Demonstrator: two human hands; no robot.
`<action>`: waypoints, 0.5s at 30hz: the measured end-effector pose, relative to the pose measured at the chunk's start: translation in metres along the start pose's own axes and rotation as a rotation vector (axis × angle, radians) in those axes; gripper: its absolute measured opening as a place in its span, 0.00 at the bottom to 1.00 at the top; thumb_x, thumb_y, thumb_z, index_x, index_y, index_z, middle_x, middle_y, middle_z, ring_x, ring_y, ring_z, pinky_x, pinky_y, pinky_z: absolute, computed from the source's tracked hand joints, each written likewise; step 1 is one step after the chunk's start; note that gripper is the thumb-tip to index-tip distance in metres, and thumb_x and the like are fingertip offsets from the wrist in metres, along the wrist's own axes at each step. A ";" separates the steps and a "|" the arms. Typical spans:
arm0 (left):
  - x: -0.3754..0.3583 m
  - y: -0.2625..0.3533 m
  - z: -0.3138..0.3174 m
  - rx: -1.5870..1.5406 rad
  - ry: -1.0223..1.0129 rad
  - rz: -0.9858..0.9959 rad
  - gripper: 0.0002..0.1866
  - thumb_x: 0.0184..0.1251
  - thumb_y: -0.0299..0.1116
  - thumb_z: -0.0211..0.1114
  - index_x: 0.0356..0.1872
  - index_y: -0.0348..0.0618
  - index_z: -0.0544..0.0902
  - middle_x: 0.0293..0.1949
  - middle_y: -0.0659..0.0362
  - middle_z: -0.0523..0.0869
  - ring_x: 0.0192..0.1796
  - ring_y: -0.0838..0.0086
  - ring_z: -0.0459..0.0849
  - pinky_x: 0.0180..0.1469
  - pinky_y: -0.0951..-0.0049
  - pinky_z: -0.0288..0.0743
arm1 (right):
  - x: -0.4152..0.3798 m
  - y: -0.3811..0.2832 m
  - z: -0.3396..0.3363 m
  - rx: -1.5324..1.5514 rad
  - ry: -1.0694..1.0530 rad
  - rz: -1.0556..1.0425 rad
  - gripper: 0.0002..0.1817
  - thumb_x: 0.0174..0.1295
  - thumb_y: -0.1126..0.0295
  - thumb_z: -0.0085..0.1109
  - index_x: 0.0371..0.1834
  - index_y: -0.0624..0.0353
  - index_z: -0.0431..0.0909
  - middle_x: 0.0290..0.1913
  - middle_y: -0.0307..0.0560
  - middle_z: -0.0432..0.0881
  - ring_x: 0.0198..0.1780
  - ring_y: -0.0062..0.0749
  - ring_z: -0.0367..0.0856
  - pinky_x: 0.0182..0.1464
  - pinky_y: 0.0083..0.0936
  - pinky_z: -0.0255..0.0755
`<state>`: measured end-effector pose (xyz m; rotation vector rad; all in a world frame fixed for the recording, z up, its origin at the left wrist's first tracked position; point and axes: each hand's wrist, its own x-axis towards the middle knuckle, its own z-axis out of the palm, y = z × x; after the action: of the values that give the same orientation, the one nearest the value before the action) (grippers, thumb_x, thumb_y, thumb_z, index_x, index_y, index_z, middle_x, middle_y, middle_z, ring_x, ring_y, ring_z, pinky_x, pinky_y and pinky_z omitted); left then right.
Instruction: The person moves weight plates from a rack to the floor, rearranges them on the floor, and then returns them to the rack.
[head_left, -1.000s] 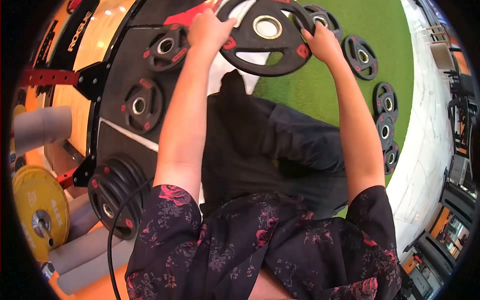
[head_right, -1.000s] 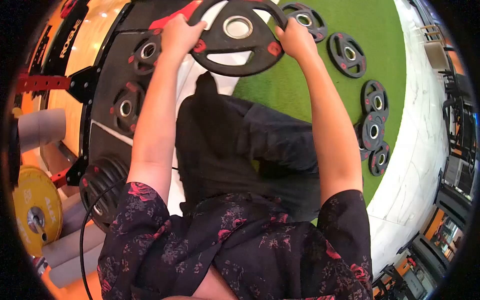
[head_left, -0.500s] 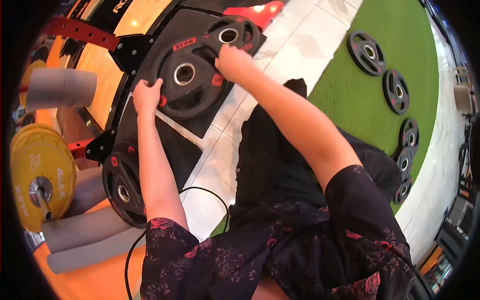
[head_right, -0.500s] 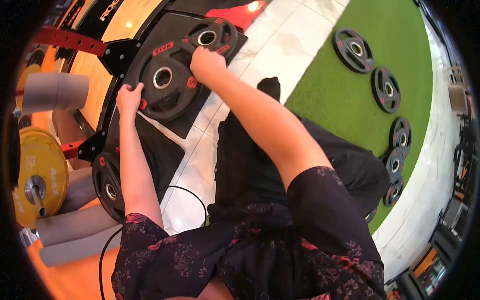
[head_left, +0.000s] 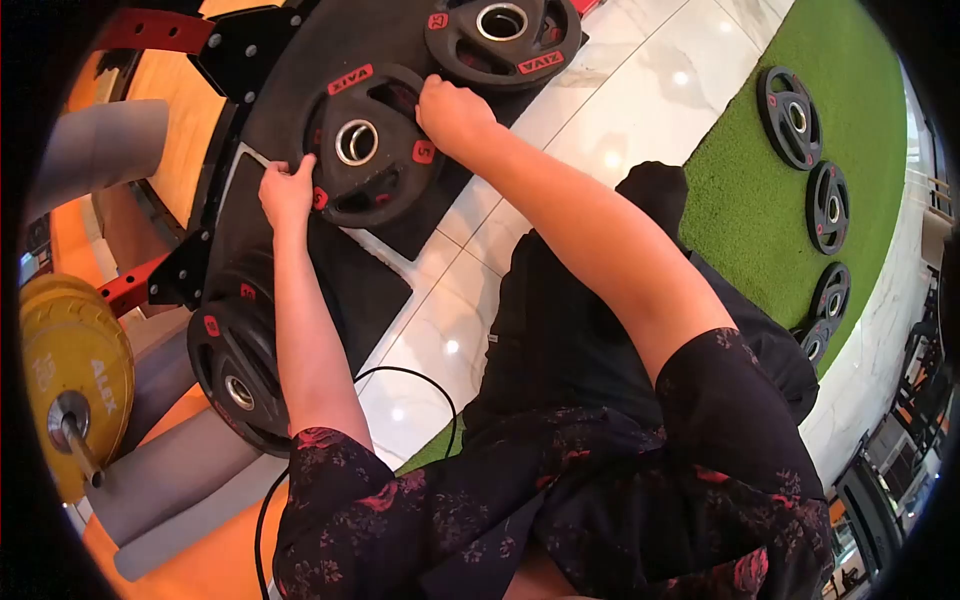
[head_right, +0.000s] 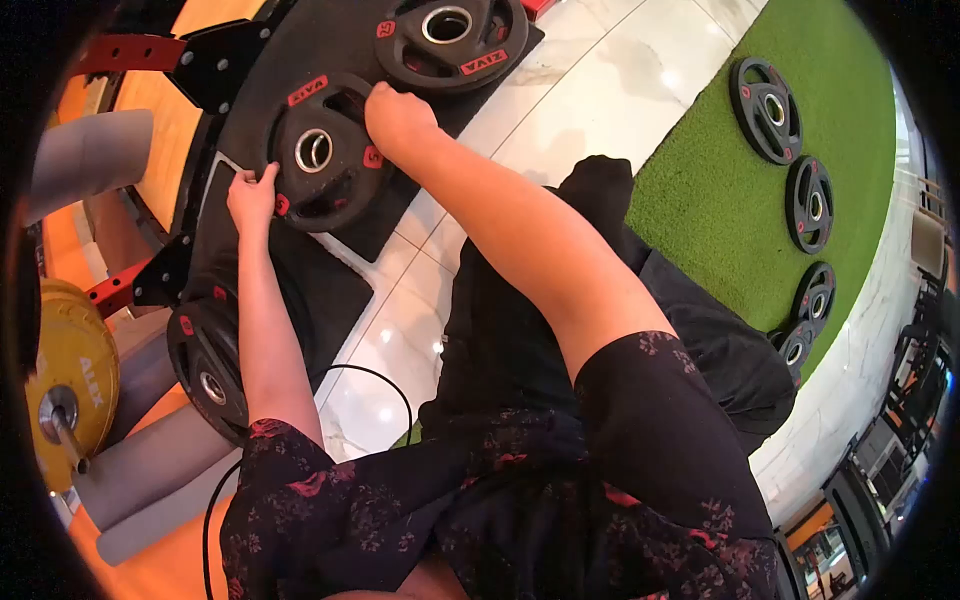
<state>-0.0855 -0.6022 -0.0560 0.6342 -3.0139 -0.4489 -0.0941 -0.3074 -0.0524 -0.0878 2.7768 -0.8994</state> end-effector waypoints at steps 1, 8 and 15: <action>0.001 0.000 0.005 -0.013 0.017 0.004 0.35 0.57 0.57 0.76 0.51 0.30 0.86 0.43 0.44 0.91 0.51 0.52 0.90 0.56 0.57 0.80 | 0.002 0.002 0.001 -0.003 -0.017 0.011 0.11 0.69 0.73 0.53 0.49 0.68 0.75 0.47 0.67 0.88 0.50 0.58 0.90 0.51 0.45 0.85; -0.014 0.000 0.033 -0.133 0.086 -0.034 0.35 0.61 0.55 0.74 0.56 0.30 0.81 0.56 0.40 0.84 0.60 0.52 0.83 0.63 0.57 0.75 | 0.007 0.006 0.007 -0.117 -0.057 -0.041 0.15 0.72 0.67 0.55 0.48 0.71 0.74 0.43 0.67 0.89 0.43 0.55 0.92 0.44 0.41 0.87; -0.008 -0.023 0.066 -0.373 0.186 -0.006 0.33 0.62 0.52 0.76 0.54 0.30 0.81 0.53 0.40 0.86 0.58 0.54 0.84 0.62 0.60 0.75 | 0.006 0.013 0.025 -0.018 -0.019 -0.024 0.24 0.78 0.58 0.50 0.56 0.74 0.67 0.39 0.67 0.88 0.42 0.62 0.90 0.47 0.48 0.85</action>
<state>-0.0751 -0.6018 -0.1254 0.6151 -2.6528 -0.8702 -0.0938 -0.3120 -0.0812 -0.1321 2.7723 -0.8751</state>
